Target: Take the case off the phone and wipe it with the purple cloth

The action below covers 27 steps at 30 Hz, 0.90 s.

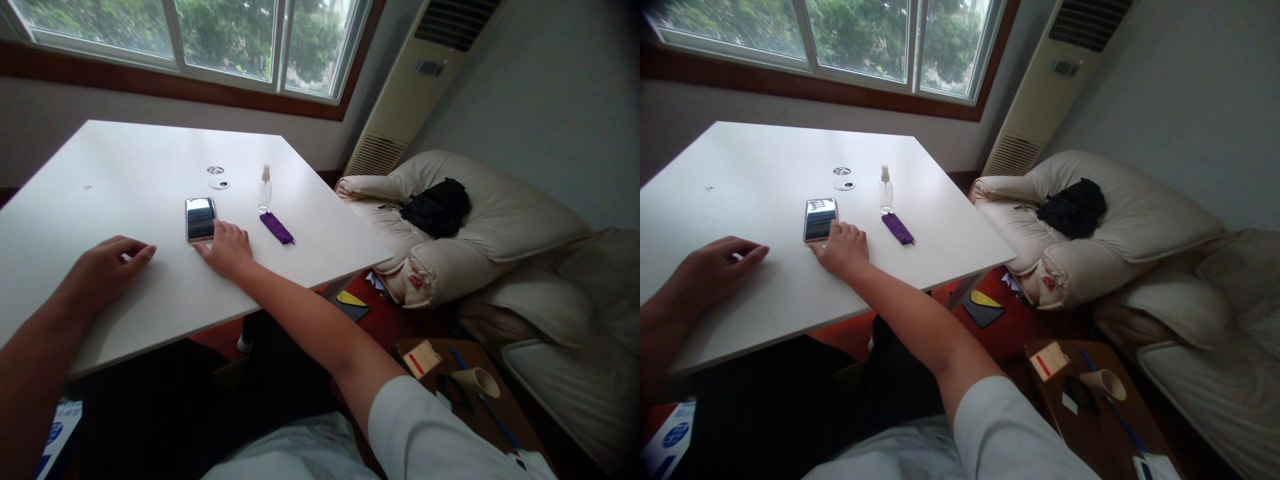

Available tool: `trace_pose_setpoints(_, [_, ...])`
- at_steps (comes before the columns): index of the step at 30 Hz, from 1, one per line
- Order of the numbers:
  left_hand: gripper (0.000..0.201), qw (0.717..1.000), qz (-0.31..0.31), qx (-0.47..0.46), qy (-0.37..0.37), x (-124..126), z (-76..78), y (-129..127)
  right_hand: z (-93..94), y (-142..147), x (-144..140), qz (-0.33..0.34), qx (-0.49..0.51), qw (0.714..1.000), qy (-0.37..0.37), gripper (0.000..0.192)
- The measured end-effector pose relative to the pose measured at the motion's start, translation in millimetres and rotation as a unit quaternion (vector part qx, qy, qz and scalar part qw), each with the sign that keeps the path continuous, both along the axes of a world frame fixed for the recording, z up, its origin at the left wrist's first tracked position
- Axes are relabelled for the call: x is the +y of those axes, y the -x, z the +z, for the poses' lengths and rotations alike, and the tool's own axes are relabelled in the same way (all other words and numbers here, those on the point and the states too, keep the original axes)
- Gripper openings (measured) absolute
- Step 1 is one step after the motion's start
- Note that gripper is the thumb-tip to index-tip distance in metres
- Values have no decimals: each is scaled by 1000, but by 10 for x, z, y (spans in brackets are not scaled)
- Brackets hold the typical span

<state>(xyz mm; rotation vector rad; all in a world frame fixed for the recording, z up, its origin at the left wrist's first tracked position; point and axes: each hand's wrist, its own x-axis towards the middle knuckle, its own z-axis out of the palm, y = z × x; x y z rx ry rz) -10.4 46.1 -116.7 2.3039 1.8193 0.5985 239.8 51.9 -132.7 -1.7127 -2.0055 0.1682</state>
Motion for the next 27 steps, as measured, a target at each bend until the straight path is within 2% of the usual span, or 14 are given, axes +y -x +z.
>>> trace_pose_setpoints(4, [42, 1000, -2, -2, -11, 9, -11, 10, -34, -49, -310, 20, -31, 999, 35, 80])
trace_pose_setpoints(9, [42, 1000, 0, 3, -13, 26, -24, 16, -32, -109, -746, 54, -58, 996, 43, 78])
trace_pose_setpoints(13, [43, 1000, -1, 2, 0, 1, 8, -3, -7, -168, -987, 63, -64, 995, 31, 79])
trace_pose_setpoints(18, [41, 1000, -13, -15, -7, -51, 48, -26, 19, -221, -1119, 78, -66, 995, 19, 75])
trace_pose_setpoints(27, [40, 995, -31, -81, -44, -30, 16, -5, 81, -214, -1145, 76, -70, 995, 8, 69])
